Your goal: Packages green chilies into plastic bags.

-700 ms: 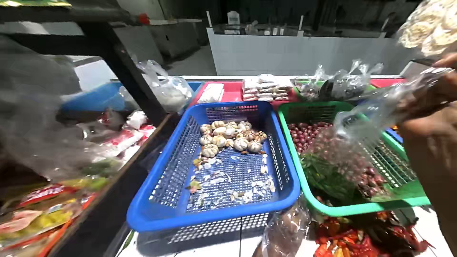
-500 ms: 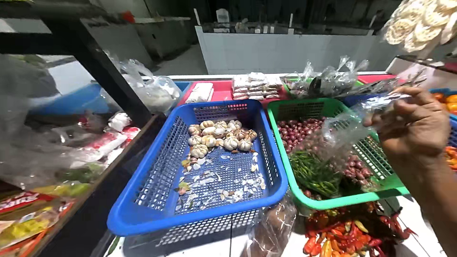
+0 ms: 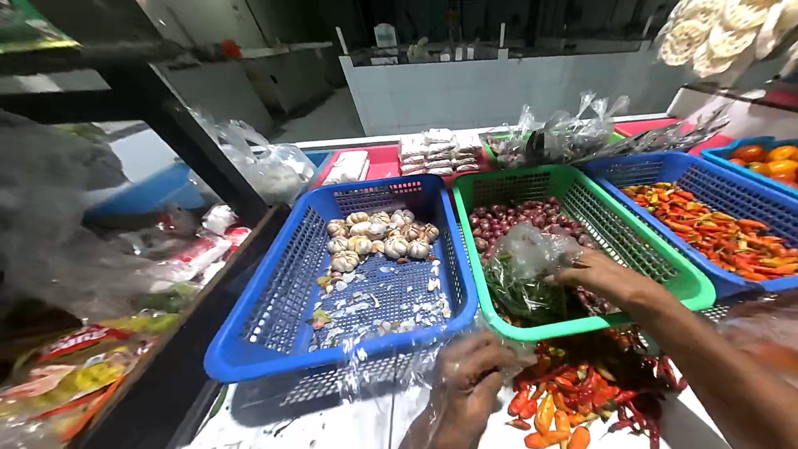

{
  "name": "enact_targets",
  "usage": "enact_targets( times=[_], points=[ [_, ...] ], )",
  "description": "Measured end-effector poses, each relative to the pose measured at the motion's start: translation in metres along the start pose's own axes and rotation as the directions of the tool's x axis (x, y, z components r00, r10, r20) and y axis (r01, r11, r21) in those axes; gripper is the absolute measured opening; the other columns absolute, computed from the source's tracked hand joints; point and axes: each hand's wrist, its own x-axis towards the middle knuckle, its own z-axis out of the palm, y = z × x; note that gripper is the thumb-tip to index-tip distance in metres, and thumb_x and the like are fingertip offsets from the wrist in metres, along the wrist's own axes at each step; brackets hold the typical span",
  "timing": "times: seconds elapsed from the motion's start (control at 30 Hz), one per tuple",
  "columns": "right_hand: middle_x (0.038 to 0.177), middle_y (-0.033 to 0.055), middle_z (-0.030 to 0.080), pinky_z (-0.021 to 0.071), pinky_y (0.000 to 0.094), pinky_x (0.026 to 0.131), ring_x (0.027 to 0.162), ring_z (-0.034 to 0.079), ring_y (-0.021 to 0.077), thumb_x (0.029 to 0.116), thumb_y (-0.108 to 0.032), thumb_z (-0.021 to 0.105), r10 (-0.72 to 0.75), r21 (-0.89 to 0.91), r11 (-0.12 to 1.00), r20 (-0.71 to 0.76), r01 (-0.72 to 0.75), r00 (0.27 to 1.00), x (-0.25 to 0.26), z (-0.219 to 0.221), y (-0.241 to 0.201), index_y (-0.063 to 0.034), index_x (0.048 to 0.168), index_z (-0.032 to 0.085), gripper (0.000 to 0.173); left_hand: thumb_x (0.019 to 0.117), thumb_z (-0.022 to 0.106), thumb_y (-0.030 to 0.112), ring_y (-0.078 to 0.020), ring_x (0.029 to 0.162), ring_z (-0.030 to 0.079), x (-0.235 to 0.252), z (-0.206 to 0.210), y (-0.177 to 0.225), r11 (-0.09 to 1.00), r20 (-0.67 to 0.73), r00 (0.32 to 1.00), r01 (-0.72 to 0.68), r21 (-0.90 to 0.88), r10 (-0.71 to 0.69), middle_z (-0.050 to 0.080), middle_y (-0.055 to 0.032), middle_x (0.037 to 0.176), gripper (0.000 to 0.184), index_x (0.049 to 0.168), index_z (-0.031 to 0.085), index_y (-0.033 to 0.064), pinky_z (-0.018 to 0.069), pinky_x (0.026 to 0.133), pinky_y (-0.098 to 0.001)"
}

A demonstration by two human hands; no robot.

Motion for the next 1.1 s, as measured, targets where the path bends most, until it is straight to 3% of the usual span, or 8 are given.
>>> enact_targets(
  times=[0.17, 0.27, 0.37, 0.5, 0.67, 0.8, 0.97, 1.1],
  points=[
    [0.138, 0.0069, 0.062, 0.0474, 0.0397, 0.107, 0.125, 0.059, 0.0146, 0.0875, -0.003, 0.069, -0.005, 0.013, 1.000, 0.034, 0.004, 0.999, 0.006, -0.007, 0.008, -0.0150, 0.148, 0.052, 0.064, 0.0998, 0.064, 0.026, -0.0024, 0.062, 0.065, 0.028, -0.020, 0.056, 0.926, -0.107, 0.983, 0.098, -0.364, -0.146, 0.071, 0.0024, 0.094, 0.016, 0.105, 0.076, 0.0159, 0.0560, 0.048, -0.0187],
    [0.117, 0.0094, 0.070, 0.0539, 0.0435, 0.092, 0.106, 0.066, 0.0187, 0.0890, -0.002, 0.069, -0.042, -0.013, 0.999, -0.014, 0.041, 0.999, 0.011, -0.006, 0.014, -0.0096, 0.129, 0.068, 0.041, 0.0947, 0.071, 0.026, -0.0034, 0.054, 0.062, 0.054, -0.040, 0.084, 0.956, -0.184, 0.962, 0.154, -0.250, -0.203, 0.071, 0.0030, 0.094, 0.012, 0.104, 0.076, 0.0203, 0.0552, 0.045, -0.0190],
    [0.100, 0.0066, 0.070, 0.0566, 0.0373, 0.084, 0.092, 0.066, 0.0140, 0.0890, -0.003, 0.064, -0.087, 0.085, 0.992, -0.103, 0.096, 0.991, 0.012, -0.006, 0.019, -0.0052, 0.107, 0.071, 0.019, 0.0962, 0.064, 0.014, -0.0032, 0.051, 0.058, 0.085, -0.060, 0.094, 0.996, -0.300, 0.953, 0.060, 0.066, -0.038, 0.070, 0.0061, 0.095, 0.012, 0.102, 0.074, 0.0191, 0.0527, 0.043, -0.0190],
    [0.097, -0.0032, 0.072, 0.0587, 0.0239, 0.077, 0.086, 0.067, 0.0031, 0.0850, 0.002, 0.055, -0.209, 0.368, 0.874, -0.308, 0.319, 0.928, 0.003, -0.007, 0.021, -0.0081, 0.106, 0.071, 0.028, 0.0905, 0.051, 0.000, -0.0042, 0.049, 0.056, 0.104, -0.066, 0.094, 0.938, -0.338, 0.941, 0.108, 0.329, 0.010, 0.069, 0.0034, 0.094, 0.025, 0.101, 0.070, 0.0106, 0.0482, 0.039, -0.0194],
    [0.096, -0.0063, 0.075, 0.0591, 0.0238, 0.080, 0.089, 0.069, 0.0019, 0.0953, -0.012, 0.050, -0.319, 0.570, 0.639, -0.415, 0.517, 0.852, -0.002, -0.017, 0.028, -0.0217, 0.097, 0.078, 0.030, 0.0885, 0.052, 0.000, -0.0063, 0.048, 0.055, 0.097, -0.051, 0.075, 0.943, -0.338, 0.940, 0.148, 0.298, -0.041, 0.068, 0.0016, 0.092, 0.025, 0.098, 0.072, 0.0122, 0.0498, 0.039, -0.0224],
    [0.106, 0.0091, 0.076, 0.0572, 0.0396, 0.097, 0.106, 0.071, 0.0207, 0.1053, -0.030, 0.043, -0.421, 0.718, 0.493, -0.298, 0.491, 0.857, 0.002, -0.024, 0.035, -0.0155, 0.098, 0.076, 0.036, 0.0886, 0.052, -0.003, -0.0081, 0.053, 0.058, 0.096, -0.053, 0.074, 0.967, -0.264, 0.964, 0.102, 0.234, -0.038, 0.067, -0.0016, 0.094, 0.030, 0.098, 0.075, 0.0127, 0.0510, 0.041, -0.0218],
    [0.083, -0.0033, 0.064, 0.0556, 0.0253, 0.068, 0.075, 0.063, 0.0090, 0.1006, -0.042, 0.052, -0.437, 0.745, 0.421, -0.332, 0.517, 0.836, 0.005, -0.015, 0.033, -0.0207, 0.094, 0.071, 0.029, 0.0866, 0.050, -0.001, -0.0093, 0.058, 0.062, 0.094, -0.056, 0.069, 0.907, -0.234, 0.938, 0.315, 0.281, -0.254, 0.068, -0.0045, 0.108, 0.031, 0.085, 0.076, 0.0152, 0.0531, 0.045, -0.0235],
    [0.083, -0.0024, 0.062, 0.0556, 0.0239, 0.069, 0.075, 0.062, 0.0088, 0.1044, -0.034, 0.046, -0.315, 0.751, 0.342, -0.475, 0.565, 0.822, 0.004, 0.005, 0.010, -0.0168, 0.094, 0.068, 0.031, 0.0848, 0.047, 0.003, -0.0093, 0.048, 0.056, 0.097, -0.049, 0.069, 0.849, -0.229, 0.925, 0.371, 0.377, -0.303, 0.067, -0.0009, 0.097, 0.041, 0.110, 0.076, 0.0184, 0.0504, 0.041, -0.0263]
  ],
)
